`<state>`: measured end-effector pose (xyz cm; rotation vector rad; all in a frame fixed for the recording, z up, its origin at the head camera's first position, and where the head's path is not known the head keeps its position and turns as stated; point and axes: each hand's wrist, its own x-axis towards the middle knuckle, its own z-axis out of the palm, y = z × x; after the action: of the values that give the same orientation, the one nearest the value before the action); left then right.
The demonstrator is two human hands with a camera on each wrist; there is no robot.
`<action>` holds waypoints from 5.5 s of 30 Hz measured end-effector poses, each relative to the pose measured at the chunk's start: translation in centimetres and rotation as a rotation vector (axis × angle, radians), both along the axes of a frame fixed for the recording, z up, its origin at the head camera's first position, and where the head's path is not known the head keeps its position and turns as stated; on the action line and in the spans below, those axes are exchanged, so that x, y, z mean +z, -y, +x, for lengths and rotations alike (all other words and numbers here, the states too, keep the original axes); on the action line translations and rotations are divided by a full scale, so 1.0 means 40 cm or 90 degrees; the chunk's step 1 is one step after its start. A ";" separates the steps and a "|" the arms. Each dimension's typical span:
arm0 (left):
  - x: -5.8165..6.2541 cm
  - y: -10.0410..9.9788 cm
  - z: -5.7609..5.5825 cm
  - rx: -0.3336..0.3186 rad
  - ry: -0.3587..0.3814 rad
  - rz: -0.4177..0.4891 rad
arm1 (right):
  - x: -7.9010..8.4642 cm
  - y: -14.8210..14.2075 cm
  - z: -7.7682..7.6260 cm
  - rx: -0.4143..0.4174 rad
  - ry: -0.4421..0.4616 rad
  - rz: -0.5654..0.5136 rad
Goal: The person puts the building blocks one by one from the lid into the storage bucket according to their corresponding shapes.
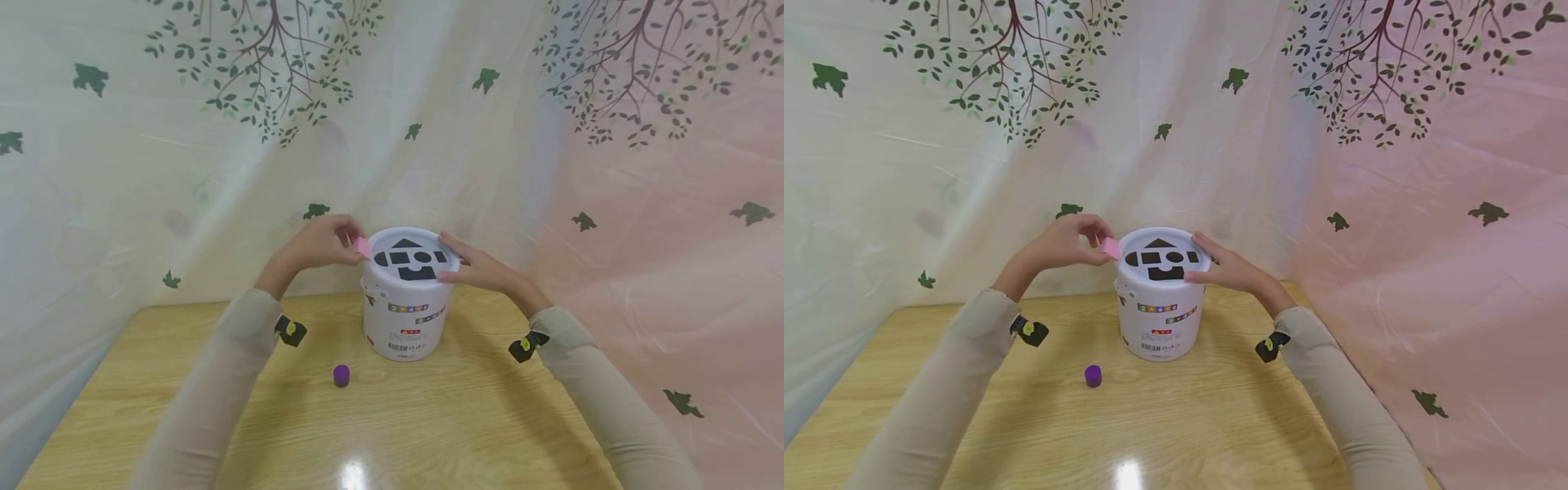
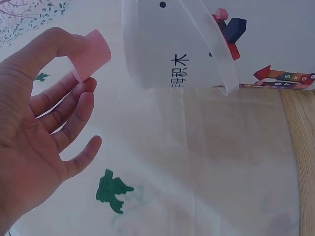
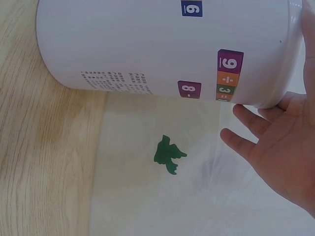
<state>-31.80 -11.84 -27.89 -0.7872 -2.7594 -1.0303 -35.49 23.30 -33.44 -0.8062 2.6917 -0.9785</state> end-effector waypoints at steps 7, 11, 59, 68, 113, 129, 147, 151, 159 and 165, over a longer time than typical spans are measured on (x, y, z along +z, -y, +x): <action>-0.005 -0.036 -0.021 0.011 0.009 -0.007 | 0.003 0.003 0.005 0.001 0.005 -0.007; -0.009 -0.052 -0.028 0.020 0.013 -0.020 | 0.002 0.003 0.005 0.005 0.004 -0.010; -0.072 -0.091 -0.061 0.061 0.065 0.057 | -0.003 0.001 -0.001 0.002 -0.001 -0.014; -0.071 -0.090 -0.053 0.061 0.067 0.062 | -0.004 -0.003 0.000 0.008 -0.011 -0.009; -0.160 -0.008 -0.008 0.061 0.020 0.195 | -0.006 -0.004 -0.005 0.010 -0.004 -0.020; -0.337 0.086 0.054 -0.019 0.083 0.111 | 0.002 0.001 0.003 0.006 -0.004 -0.006; -0.454 0.103 0.090 -0.136 0.203 -0.004 | 0.002 0.002 0.002 0.010 -0.008 -0.007; -0.469 0.102 0.094 -0.154 0.207 -0.016 | 0.004 0.003 0.004 0.010 -0.006 -0.007; -0.487 0.098 0.106 -0.185 0.222 -0.020 | 0.003 0.001 0.006 0.004 -0.002 -0.008; -0.490 0.095 0.113 -0.197 0.212 -0.020 | 0.003 0.003 0.007 0.007 -0.004 -0.005</action>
<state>-27.30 -15.65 -47.51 -1.1756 -2.9954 -1.2778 -35.23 23.18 -33.31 -0.8252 2.6883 -0.9856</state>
